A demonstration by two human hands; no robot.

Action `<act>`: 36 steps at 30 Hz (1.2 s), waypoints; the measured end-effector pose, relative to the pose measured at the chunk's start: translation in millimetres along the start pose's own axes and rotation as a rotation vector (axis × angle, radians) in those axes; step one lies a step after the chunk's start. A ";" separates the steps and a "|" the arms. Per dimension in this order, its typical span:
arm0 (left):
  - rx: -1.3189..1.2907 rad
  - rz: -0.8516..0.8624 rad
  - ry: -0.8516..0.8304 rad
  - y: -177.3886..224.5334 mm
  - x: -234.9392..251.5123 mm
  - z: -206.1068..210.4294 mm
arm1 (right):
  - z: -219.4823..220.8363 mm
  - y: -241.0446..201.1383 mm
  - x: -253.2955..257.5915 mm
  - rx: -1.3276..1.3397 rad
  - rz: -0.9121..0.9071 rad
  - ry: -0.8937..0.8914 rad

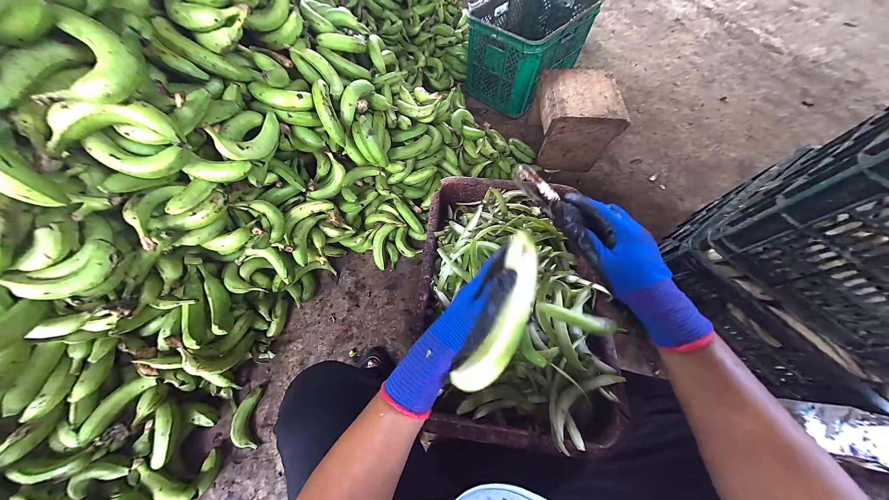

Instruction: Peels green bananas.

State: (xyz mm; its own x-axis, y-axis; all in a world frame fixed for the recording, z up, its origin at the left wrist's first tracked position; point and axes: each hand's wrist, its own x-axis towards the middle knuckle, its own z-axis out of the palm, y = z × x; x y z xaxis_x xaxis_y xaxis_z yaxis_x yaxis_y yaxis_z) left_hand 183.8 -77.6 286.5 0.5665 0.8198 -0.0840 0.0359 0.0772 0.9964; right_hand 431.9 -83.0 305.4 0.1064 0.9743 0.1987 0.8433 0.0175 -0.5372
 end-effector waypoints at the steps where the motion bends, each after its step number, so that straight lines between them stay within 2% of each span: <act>1: -0.064 -0.003 0.123 -4.6 3.8 -2.9 | 1.5 -1.3 -4.6 0.005 -0.061 -0.021; 4: -0.336 0.031 0.452 -16.4 13.8 -22.4 | 20.1 -11.9 -25.9 0.032 -0.339 -0.120; 6: -0.463 0.047 0.494 -16.2 15.9 -27.4 | 32.5 -15.4 -30.5 0.027 -0.479 -0.149; 7: -0.439 0.053 0.454 -15.0 13.2 -25.7 | 34.2 -14.9 -27.2 0.036 -0.479 -0.151; 9: -0.286 0.045 0.297 -8.8 2.3 -16.4 | 26.9 -9.5 -12.6 0.056 -0.360 -0.123; 11: -0.173 -0.004 0.063 2.0 -5.9 -6.0 | 13.3 -1.0 4.1 0.083 -0.160 -0.098; 13: -0.111 -0.048 -0.065 8.6 -5.8 1.0 | 6.5 6.3 11.0 0.117 -0.061 -0.082; 18: -0.166 -0.037 0.145 -9.2 8.4 -16.0 | 17.7 -8.5 -5.7 0.063 -0.156 -0.133; 19: -0.156 -0.034 0.128 -9.8 7.8 -17.5 | 19.9 -8.0 -6.6 0.062 -0.157 -0.148; 23: 0.013 -0.028 -0.189 -1.2 0.7 -4.3 | 13.7 14.8 7.6 0.106 0.021 -0.135; 29: 0.058 -0.040 0.004 -8.0 5.2 -22.3 | 13.2 -0.2 -8.6 0.079 -0.160 -0.124; 33: 0.102 -0.036 -0.101 -2.9 4.1 -12.7 | 7.9 7.1 -1.9 -0.012 -0.012 -0.155; 36: -0.096 -0.009 0.078 -12.3 8.7 -8.2 | 10.4 2.4 -7.0 0.007 -0.018 -0.130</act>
State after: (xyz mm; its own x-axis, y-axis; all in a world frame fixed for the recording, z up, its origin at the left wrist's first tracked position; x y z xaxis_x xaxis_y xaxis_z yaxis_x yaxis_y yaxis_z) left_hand 181.6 -66.8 273.4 0.5003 0.8604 -0.0973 -0.0406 0.1356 0.9899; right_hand 427.7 -87.4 294.1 0.0213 0.9947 0.1004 0.8407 0.0365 -0.5402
